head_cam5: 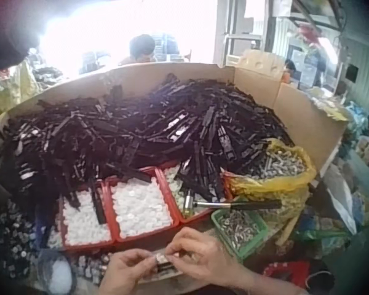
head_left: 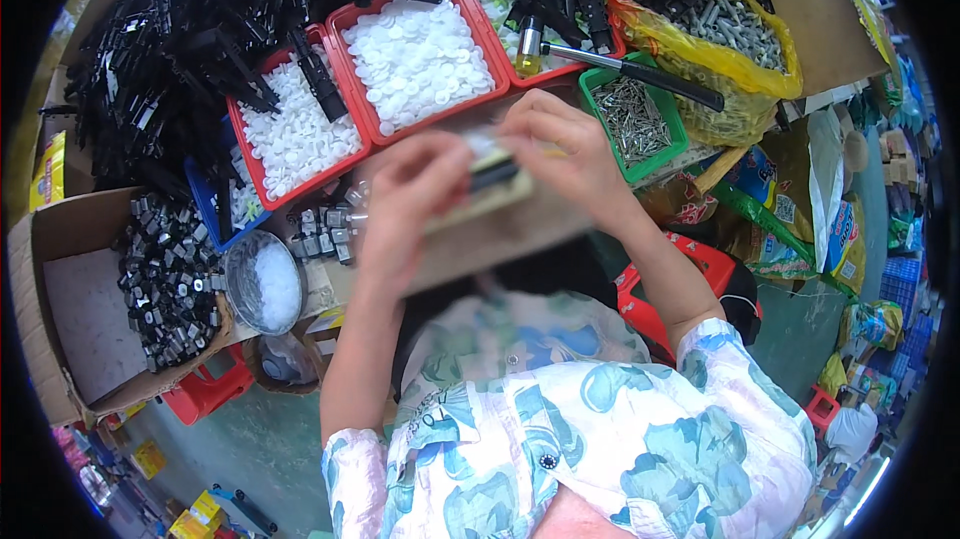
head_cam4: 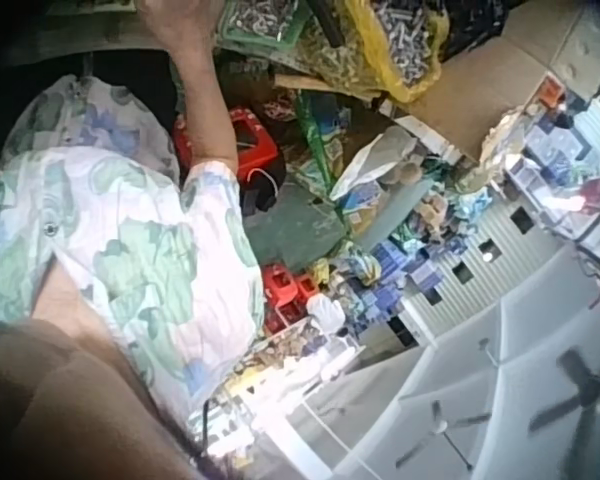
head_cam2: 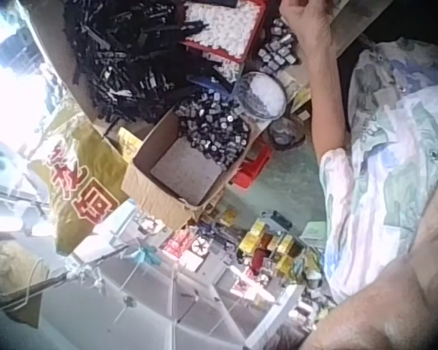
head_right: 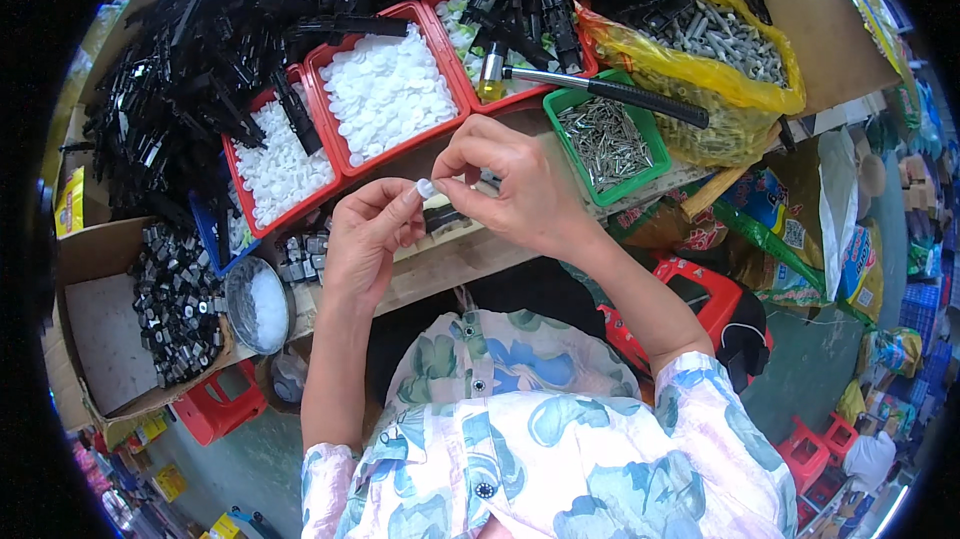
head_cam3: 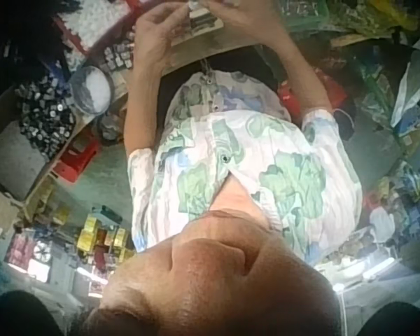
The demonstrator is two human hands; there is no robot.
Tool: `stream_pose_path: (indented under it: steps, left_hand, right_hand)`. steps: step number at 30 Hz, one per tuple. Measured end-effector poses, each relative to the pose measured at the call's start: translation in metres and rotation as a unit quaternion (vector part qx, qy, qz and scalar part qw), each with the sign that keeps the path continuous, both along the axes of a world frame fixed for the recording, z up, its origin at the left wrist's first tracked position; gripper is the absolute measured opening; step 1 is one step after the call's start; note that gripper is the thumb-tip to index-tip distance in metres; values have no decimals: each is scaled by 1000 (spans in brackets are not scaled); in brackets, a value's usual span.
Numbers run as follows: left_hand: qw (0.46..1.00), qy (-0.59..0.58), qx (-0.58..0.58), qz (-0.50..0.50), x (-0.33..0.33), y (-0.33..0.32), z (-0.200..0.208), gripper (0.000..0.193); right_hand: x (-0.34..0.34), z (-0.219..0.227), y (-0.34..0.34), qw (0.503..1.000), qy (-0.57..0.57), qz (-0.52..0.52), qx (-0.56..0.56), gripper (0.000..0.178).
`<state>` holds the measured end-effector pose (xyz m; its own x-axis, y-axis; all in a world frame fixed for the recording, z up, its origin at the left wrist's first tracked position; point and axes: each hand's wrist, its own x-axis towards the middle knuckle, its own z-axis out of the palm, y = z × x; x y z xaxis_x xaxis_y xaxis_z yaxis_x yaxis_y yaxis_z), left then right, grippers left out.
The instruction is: The person assembles mechanical components at a workstation by picking parts from trays, placing them into a fixture, and fitting them together using pliers, a small hammer, and their hands.
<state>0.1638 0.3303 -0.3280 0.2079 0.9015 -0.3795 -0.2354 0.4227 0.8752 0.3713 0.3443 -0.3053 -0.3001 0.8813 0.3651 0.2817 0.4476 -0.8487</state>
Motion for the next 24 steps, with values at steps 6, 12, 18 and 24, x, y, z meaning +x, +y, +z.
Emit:
stream_pose_path:
  steps: [6, 12, 18, 24]
  left_hand:
    - [994, -78, -57, 50, 4, -7, 0, 12]
    - [995, 2, 30, 91, 14, -19, -4, 13]
    - [986, 39, 103, 127, 18, -29, -8, 9]
    - [860, 375, 329, 107, -3, -52, -9, 10]
  right_hand:
    - [-5, 0, -4, 999, -5, -32, 33, 10]
    - [-14, -2, -15, 995, -30, -51, 77, 10]
    - [-19, -5, -16, 996, -39, -41, 71, 9]
    - [-18, -25, -11, 999, -25, 46, 7, 9]
